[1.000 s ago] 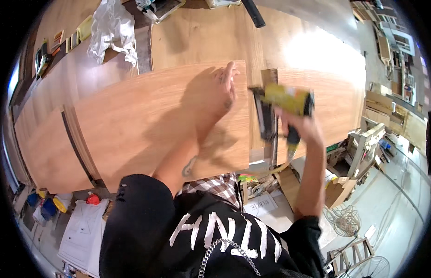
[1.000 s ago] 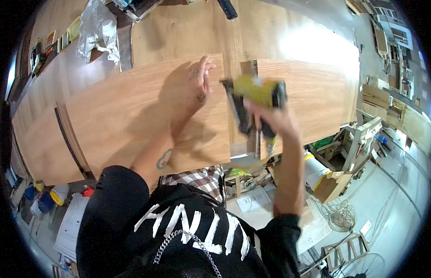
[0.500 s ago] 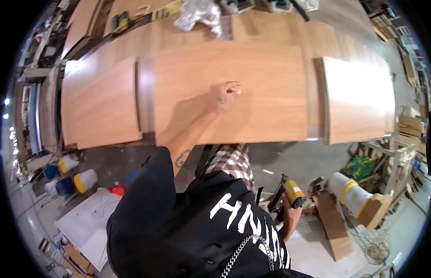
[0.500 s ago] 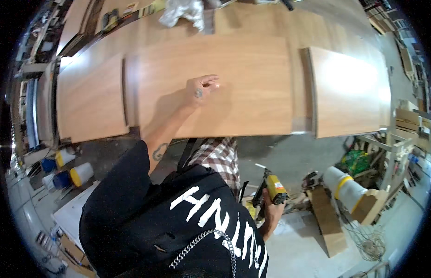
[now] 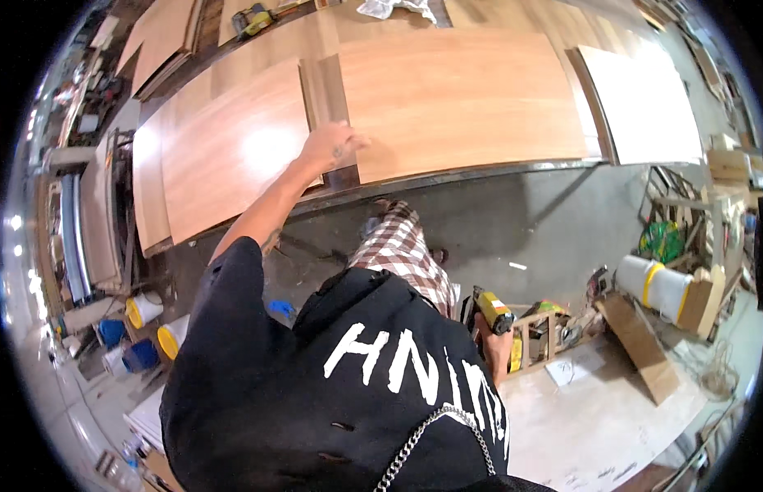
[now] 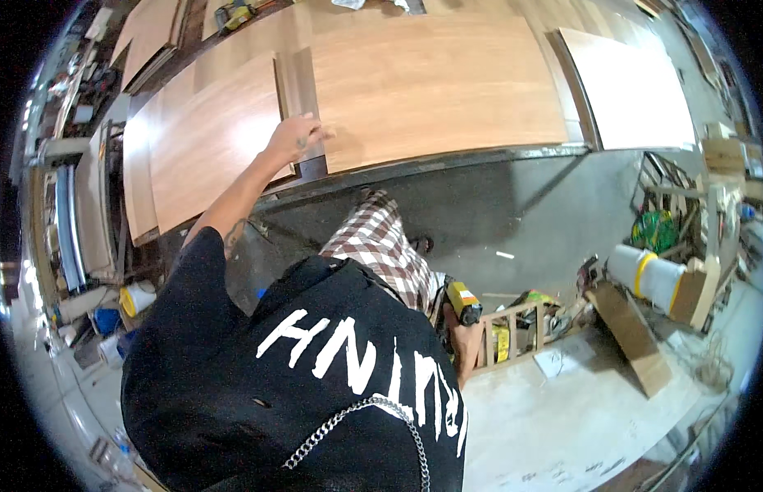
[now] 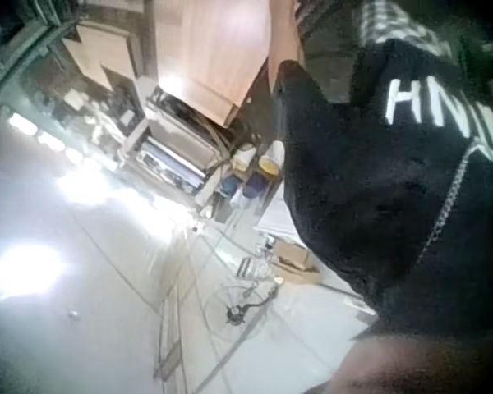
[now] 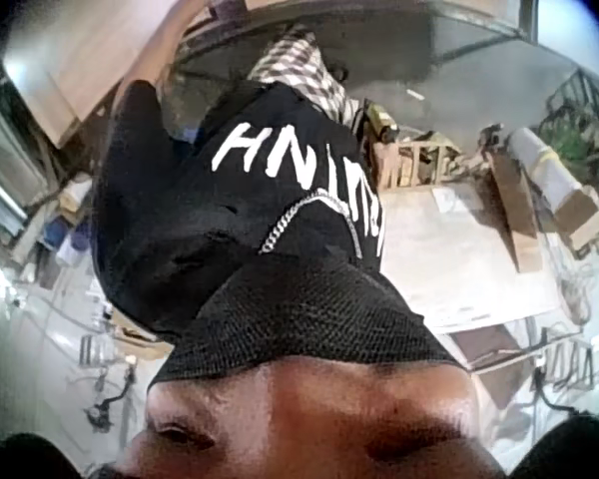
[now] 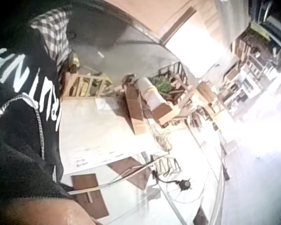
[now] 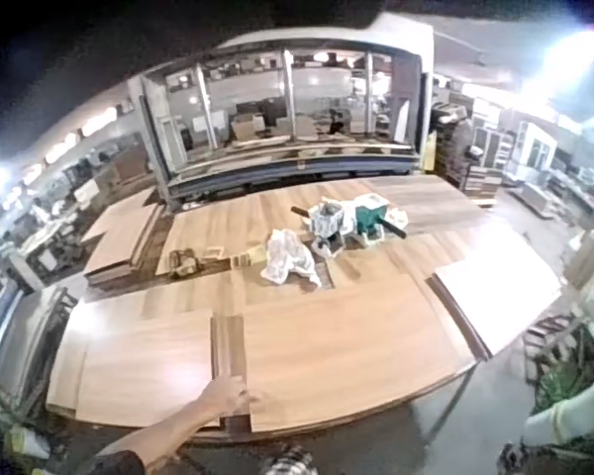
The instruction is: The person picks up wood panels, positions them on a wooden frame, and attaches them using a pneumatic nail gun. They wipe their hands with a cloth.
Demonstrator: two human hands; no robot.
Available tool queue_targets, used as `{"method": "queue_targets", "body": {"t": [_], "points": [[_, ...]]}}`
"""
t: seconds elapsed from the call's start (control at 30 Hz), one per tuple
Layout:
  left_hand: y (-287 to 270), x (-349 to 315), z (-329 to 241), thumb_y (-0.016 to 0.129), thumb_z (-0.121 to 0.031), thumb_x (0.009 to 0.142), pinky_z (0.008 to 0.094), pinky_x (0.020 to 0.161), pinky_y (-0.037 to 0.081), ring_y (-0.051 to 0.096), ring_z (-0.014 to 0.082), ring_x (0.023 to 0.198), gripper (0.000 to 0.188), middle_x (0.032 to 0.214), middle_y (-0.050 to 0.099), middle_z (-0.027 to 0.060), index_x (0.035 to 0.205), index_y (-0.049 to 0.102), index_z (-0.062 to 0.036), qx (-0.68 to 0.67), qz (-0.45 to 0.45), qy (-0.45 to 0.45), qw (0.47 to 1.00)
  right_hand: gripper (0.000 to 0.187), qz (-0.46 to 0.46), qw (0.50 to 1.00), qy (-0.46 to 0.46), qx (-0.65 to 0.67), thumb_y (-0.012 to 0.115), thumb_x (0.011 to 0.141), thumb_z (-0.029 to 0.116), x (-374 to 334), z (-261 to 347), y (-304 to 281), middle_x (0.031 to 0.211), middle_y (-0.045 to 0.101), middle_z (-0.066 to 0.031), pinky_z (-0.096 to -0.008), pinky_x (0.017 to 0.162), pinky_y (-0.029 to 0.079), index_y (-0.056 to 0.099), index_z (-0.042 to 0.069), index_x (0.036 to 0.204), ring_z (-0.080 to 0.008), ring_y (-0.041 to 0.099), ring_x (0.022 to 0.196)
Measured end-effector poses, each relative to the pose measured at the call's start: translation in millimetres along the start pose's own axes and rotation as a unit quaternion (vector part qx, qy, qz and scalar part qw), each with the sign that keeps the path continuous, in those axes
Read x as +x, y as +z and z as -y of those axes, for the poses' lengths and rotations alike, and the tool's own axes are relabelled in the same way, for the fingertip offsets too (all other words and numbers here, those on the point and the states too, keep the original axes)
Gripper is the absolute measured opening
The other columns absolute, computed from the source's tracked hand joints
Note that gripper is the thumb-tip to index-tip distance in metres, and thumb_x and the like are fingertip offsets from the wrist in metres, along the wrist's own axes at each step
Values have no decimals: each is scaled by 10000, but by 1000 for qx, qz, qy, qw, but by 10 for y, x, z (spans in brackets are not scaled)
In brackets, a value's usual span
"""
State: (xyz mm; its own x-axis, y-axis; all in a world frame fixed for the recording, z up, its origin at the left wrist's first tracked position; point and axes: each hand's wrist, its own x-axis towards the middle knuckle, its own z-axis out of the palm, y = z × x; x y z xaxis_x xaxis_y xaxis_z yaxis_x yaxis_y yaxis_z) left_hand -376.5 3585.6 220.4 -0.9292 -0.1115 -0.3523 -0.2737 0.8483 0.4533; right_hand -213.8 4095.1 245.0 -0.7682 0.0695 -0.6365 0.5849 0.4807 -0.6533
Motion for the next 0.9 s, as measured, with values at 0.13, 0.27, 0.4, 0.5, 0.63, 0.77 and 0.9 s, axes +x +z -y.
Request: {"method": "queue_targets", "body": {"t": [0.13,0.27,0.4,0.5,0.63,0.77,0.9], "points": [[303,251,-332,719,-657,656,447,1160,270,259,390,1408,991,1520,310,191,1438,448,-110,248,68,147,955,577,-49,997,51,-25,812,767,349,-64,110,62,994,698,-110,-346,789,488,629,-25,1167,-206,638,884],[905,641,-777,665,-738,616,506,1179,165,144,411,1458,1183,1577,148,241,1541,218,-151,185,-24,340,922,504,-67,996,28,43,794,789,287,45,83,-85,1014,685,-96,-320,770,496,632,-11,1161,-194,632,870],[1335,894,-1304,614,-774,629,503,1182,162,152,410,1457,1154,1581,160,224,1531,255,-148,132,-19,409,903,497,-66,997,-16,41,795,787,287,277,91,13,977,683,-80,-327,779,487,638,-21,1144,-190,620,855],[1441,1052,-1459,587,-805,629,504,1187,141,118,394,1468,1172,1593,118,213,1542,215,-170,157,-17,425,891,362,-108,990,-64,65,783,808,249,376,410,302,814,670,-54,-304,649,478,672,-26,1016,-139,605,705],[1572,1235,-1435,574,-816,640,502,1186,138,100,373,1478,1175,1604,100,190,1548,196,-174,148,10,435,888,252,-136,970,-168,113,770,826,205,634,781,744,647,610,0,-261,517,430,681,-19,900,-90,553,553],[1612,1250,-1506,573,-792,670,493,1187,140,112,359,1478,1131,1603,127,177,1543,219,-166,130,-2,442,887,289,-141,974,-133,119,768,811,157,919,840,1037,837,728,-109,-291,704,519,688,-49,998,-135,683,763],[1632,1221,-1554,554,-783,694,485,1192,131,113,344,1480,1091,1600,141,176,1542,228,-178,151,19,425,892,311,-173,966,-184,53,754,835,181,953,832,1150,788,674,-40,-266,664,492,672,-69,1001,-82,580,711]]}}
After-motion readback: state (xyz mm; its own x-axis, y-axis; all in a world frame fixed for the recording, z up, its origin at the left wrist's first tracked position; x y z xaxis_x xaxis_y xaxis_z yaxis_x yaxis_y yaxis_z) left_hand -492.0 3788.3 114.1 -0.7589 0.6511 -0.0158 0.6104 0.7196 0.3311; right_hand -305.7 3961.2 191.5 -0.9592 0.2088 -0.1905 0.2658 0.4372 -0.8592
